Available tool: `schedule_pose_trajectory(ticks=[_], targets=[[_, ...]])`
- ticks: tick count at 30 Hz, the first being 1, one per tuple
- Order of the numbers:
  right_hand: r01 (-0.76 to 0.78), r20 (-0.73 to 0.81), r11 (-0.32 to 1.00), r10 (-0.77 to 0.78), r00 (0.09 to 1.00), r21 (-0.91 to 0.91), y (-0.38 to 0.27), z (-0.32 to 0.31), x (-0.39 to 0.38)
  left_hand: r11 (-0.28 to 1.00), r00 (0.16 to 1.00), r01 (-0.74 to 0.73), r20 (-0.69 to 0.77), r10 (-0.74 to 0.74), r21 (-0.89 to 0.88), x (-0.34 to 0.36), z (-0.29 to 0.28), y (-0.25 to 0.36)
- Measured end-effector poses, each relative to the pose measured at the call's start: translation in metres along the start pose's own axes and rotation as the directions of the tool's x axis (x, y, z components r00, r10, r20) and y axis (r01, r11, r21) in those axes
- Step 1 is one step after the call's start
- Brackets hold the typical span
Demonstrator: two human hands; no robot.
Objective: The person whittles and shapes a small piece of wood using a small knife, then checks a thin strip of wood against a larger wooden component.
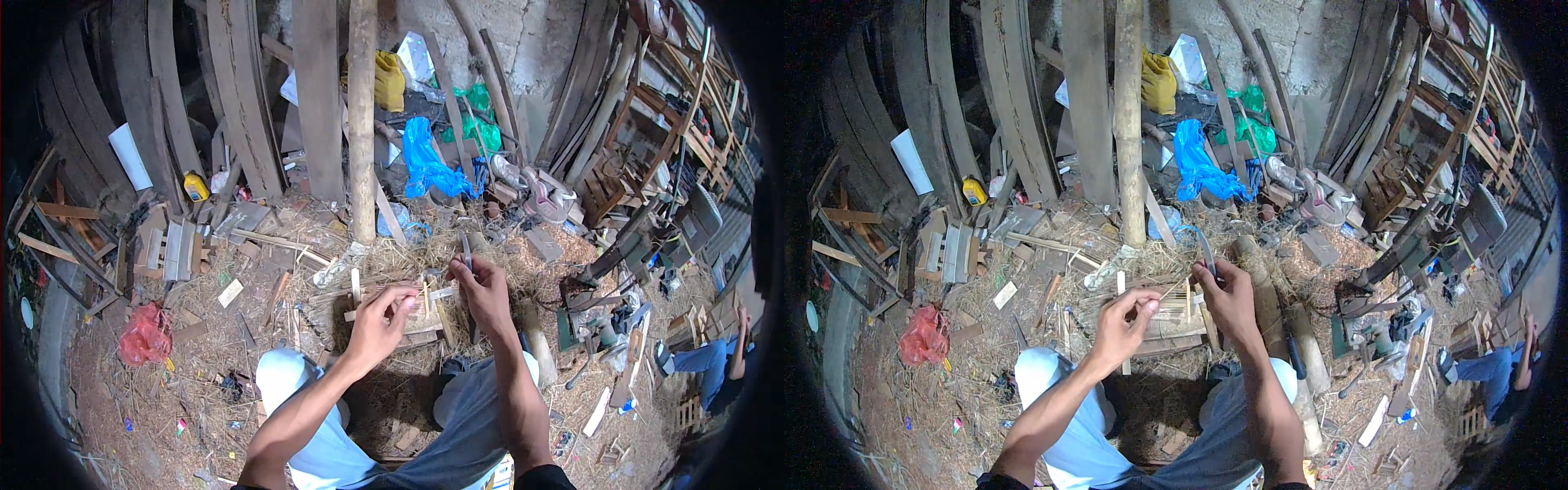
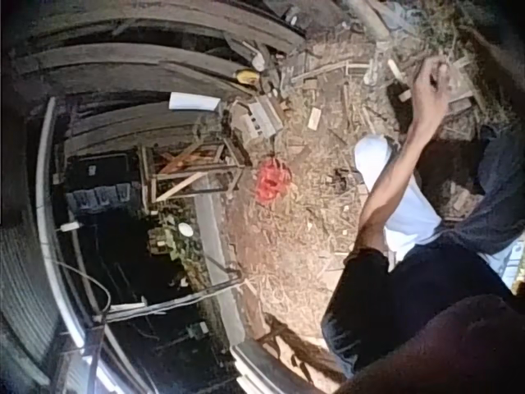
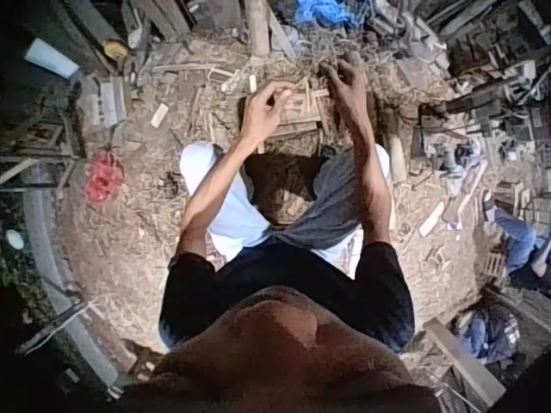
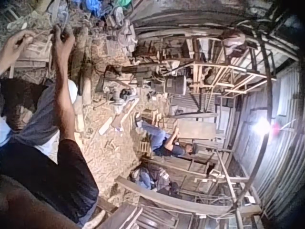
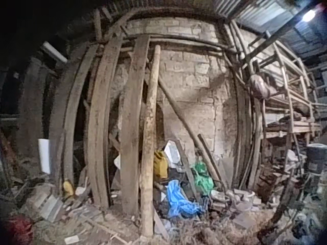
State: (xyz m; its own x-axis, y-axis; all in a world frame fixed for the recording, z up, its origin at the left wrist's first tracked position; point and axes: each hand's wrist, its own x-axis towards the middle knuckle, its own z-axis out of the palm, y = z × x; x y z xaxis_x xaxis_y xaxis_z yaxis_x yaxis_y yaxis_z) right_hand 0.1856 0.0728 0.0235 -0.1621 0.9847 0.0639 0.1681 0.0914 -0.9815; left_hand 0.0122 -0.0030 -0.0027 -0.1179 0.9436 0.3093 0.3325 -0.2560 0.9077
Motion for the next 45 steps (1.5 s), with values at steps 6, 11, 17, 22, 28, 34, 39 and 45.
schedule_pose_trajectory(ticks=[6,11,17,22,28,34,39,45], targets=[[0.108,-0.091,0.992,-0.101,0.991,0.068,0.009,0.0,0.006,0.999,0.999,0.035,0.024,-0.035,0.023,0.0,-0.004,-0.005],[0.04,0.001,0.957,-0.042,0.999,0.286,-0.011,0.001,-0.007,1.0,0.994,0.009,-0.11,-0.012,-0.022,0.005,-0.006,-0.015],[-0.077,0.271,0.98,0.025,0.962,0.185,0.001,0.023,-0.014,0.996,0.994,0.074,-0.072,-0.078,-0.056,0.004,-0.007,-0.014],[-0.152,0.351,0.962,0.066,0.934,0.225,-0.004,0.025,-0.012,0.971,0.996,0.069,-0.033,-0.079,-0.228,0.001,-0.005,-0.007],[-0.169,0.276,0.939,0.084,0.958,0.3,0.0,0.018,-0.007,0.986,0.992,0.121,0.046,-0.117,-0.117,-0.003,-0.006,-0.004],[-0.204,0.276,0.936,0.123,0.953,0.288,0.003,0.012,0.001,0.989,0.997,0.074,0.008,-0.074,-0.124,-0.001,-0.004,-0.006],[-0.124,0.196,0.956,0.072,0.978,0.265,0.006,0.019,0.002,0.989,0.994,0.106,0.005,-0.106,-0.101,0.001,-0.004,0.002],[0.093,0.246,0.99,-0.116,0.962,0.101,0.009,0.034,-0.008,0.994,0.994,0.09,-0.053,-0.093,-0.057,-0.001,-0.01,-0.017]])
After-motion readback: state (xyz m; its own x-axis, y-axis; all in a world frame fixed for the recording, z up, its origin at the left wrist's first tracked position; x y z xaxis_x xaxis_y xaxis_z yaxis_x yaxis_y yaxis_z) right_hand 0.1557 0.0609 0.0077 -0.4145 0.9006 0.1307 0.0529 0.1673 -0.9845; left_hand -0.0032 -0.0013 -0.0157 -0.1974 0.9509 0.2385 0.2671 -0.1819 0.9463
